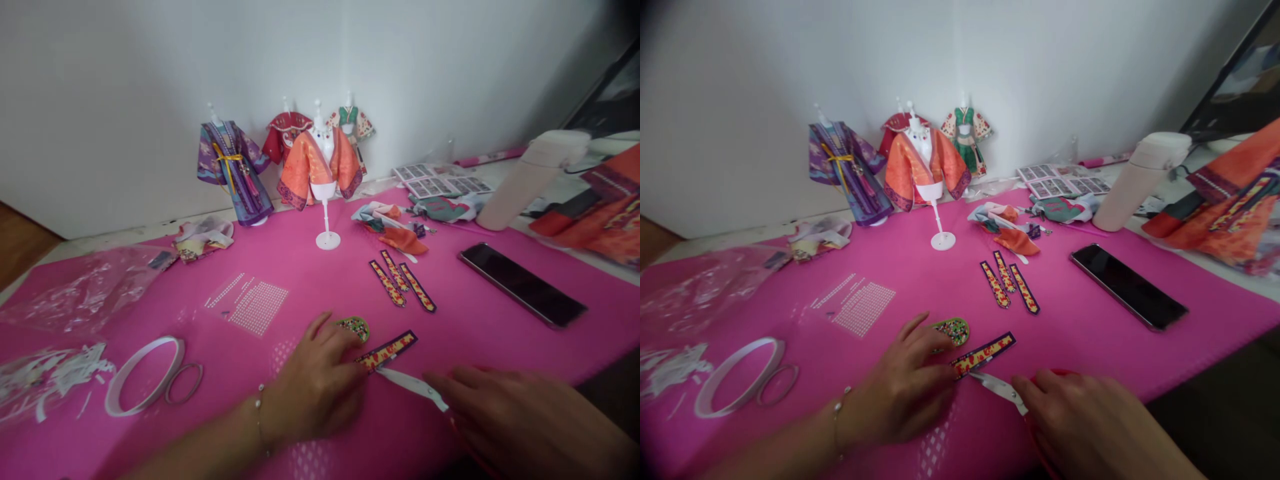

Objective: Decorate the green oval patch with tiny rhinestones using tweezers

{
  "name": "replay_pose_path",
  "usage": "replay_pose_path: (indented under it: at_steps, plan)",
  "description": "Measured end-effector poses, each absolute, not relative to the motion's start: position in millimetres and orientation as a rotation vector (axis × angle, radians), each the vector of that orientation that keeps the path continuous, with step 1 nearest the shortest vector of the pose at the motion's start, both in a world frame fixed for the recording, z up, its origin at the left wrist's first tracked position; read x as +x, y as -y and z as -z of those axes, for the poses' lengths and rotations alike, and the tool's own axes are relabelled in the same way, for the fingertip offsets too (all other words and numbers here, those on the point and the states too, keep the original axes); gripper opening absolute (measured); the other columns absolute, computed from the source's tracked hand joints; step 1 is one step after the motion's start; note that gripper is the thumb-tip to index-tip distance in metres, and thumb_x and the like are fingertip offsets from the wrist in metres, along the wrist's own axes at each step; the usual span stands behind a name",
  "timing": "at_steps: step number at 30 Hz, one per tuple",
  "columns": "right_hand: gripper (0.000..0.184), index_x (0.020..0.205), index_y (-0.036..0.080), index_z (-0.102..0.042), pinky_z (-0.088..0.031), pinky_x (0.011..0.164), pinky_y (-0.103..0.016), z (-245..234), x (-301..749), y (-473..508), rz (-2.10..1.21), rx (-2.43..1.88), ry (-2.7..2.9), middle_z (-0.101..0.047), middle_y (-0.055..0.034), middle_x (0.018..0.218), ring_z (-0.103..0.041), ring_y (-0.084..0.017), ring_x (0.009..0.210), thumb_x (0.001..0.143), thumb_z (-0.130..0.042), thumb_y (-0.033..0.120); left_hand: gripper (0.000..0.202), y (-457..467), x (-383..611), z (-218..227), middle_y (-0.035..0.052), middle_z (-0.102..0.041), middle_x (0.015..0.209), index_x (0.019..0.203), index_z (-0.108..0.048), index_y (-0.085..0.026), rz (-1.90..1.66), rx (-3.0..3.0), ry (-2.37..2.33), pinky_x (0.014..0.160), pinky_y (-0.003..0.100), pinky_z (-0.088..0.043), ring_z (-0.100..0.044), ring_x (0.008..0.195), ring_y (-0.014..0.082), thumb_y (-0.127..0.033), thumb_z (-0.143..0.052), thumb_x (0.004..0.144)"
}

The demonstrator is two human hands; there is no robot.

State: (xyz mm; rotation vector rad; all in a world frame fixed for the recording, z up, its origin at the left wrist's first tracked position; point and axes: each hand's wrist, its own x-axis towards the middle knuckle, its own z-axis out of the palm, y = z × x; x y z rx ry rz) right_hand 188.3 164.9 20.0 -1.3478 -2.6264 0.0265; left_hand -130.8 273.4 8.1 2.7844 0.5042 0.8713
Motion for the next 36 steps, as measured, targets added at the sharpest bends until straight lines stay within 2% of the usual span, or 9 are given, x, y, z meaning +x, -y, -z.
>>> replay_pose_path:
  at_steps: [4,9,18,23,36]
  plan:
    - [0.047,0.113,0.028,-0.083,-0.042,0.046,-0.039,-22.6,184.7,-166.3,-0.052,-1.369,2.644,-0.084,0.0029,0.086,-0.081,-0.019,0.058,0.085,-0.058,-0.001,0.015,-271.0,-128.9,-10.1,0.0094,-0.085,0.123,0.110,-0.083,-0.023,-0.823,2.797,-0.505,0.139,0.060,-0.049,-0.082,0.115,0.0255,-0.019,-0.069,0.109]
    - [0.047,0.112,0.028,-0.084,-0.042,0.046,-0.041,-24.2,183.3,-166.1,-0.089,-1.416,2.653,-0.085,0.0023,0.086,-0.081,-0.021,0.058,0.083,-0.063,-0.001,0.014,-270.3,-129.8,-8.9,0.0102,-0.085,0.124,0.109,-0.083,-0.023,-0.758,2.806,-0.517,0.139,0.063,-0.048,-0.082,0.117,0.0271,-0.016,-0.073,0.104]
    - [0.047,0.113,0.028,-0.082,-0.039,0.045,-0.040,-21.5,182.6,-170.1,-0.041,-1.354,2.646,-0.084,0.0036,0.084,-0.080,-0.019,0.055,0.084,-0.057,0.000,0.014,-269.9,-127.9,-7.5,0.0095,-0.086,0.121,0.105,-0.083,-0.023,-0.800,2.787,-0.518,0.139,0.061,-0.048,-0.082,0.111,0.0262,-0.018,-0.070,0.107]
    - [0.048,0.114,0.030,-0.080,-0.041,0.046,-0.039,-19.1,185.7,-167.2,-0.041,-1.357,2.622,-0.083,0.0053,0.085,-0.080,-0.017,0.057,0.087,-0.055,0.000,0.018,-269.9,-128.1,-8.0,0.0099,-0.086,0.120,0.104,-0.083,-0.022,-0.805,2.786,-0.506,0.137,0.060,-0.049,-0.082,0.109,0.0257,-0.017,-0.067,0.109]
    - [0.050,0.119,0.030,-0.082,-0.040,0.050,-0.040,-16.5,185.6,-164.9,-0.104,-1.426,2.676,-0.086,0.0024,0.091,-0.081,-0.020,0.063,0.085,-0.063,-0.002,0.015,-269.7,-129.3,-5.6,0.0097,-0.085,0.123,0.107,-0.082,-0.025,-0.714,2.789,-0.531,0.139,0.064,-0.047,-0.082,0.111,0.0278,-0.014,-0.075,0.100]
